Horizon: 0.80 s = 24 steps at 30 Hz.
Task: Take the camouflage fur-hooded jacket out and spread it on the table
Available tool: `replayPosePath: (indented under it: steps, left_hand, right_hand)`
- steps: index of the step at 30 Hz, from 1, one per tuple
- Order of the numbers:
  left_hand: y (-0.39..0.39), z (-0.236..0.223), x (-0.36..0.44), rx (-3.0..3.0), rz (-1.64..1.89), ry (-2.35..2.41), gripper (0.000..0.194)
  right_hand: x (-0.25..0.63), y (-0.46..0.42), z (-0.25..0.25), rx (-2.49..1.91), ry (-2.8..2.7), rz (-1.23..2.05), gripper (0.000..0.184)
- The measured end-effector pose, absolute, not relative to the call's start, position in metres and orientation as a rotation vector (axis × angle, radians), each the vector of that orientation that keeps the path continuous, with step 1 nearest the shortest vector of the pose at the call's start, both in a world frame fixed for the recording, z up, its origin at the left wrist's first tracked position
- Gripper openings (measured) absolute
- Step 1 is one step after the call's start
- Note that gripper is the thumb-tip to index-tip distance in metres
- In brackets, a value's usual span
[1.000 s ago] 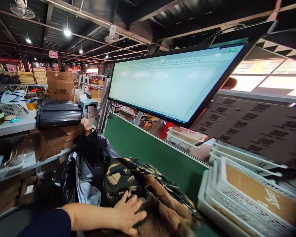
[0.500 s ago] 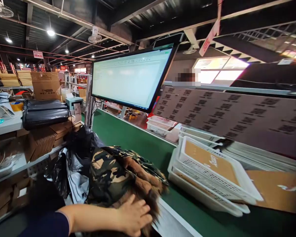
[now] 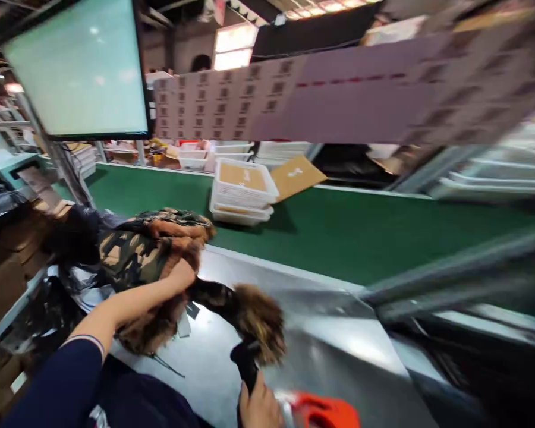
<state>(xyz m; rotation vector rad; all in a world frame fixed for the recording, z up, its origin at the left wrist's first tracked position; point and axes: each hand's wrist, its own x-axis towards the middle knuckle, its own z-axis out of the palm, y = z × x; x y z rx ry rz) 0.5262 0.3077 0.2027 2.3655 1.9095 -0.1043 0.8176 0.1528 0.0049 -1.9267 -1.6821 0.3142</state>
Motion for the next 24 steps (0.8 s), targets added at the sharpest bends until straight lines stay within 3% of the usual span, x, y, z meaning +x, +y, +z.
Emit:
replayPosePath:
  steps: [4, 7, 9, 11, 14, 16, 19, 21, 24]
  left_hand:
    - [0.318, 0.25, 0.458, 2.266, -0.089, 2.035, 0.038]
    - [0.309, 0.265, 0.397, 2.14, -0.051, 2.016, 0.033]
    - [0.296, 0.261, 0.373, 1.937, 0.142, 1.994, 0.046]
    - [0.286, 0.249, 0.368, 1.895, 0.271, 2.132, 0.071]
    - [0.286, 0.233, 0.383, 2.074, 0.149, 2.535, 0.092]
    - [0.292, 0.233, 0.393, 2.092, -0.1, 2.632, 0.081]
    - [0.295, 0.253, 0.387, 2.062, -0.281, 2.459, 0.043]
    - [0.285, 0.279, 0.369, 2.07, -0.081, 2.446, 0.039]
    - [0.261, 0.33, 0.333, 1.971, 0.606, 2.651, 0.038]
  right_hand:
    - [0.85, 0.126, -0.012, -2.144, -1.545, 0.331, 0.076]
    - [0.835, 0.131, -0.01, -2.109, -1.369, 0.356, 0.072]
    - [0.804, 0.143, -0.001, -1.94, -1.167, 0.608, 0.07]
    - [0.765, 0.165, 0.011, -1.695, -0.873, 1.064, 0.063]
    - [0.716, 0.222, 0.029, -1.436, -0.551, 1.517, 0.052]
    - [0.697, 0.269, 0.035, -1.439, -0.506, 1.549, 0.048]
    - [0.685, 0.331, 0.04, -1.477, -0.454, 1.528, 0.043]
    - [0.683, 0.36, 0.045, -1.461, -0.398, 1.529, 0.038]
    - [0.685, 0.38, 0.06, -1.373, -0.326, 1.535, 0.026]
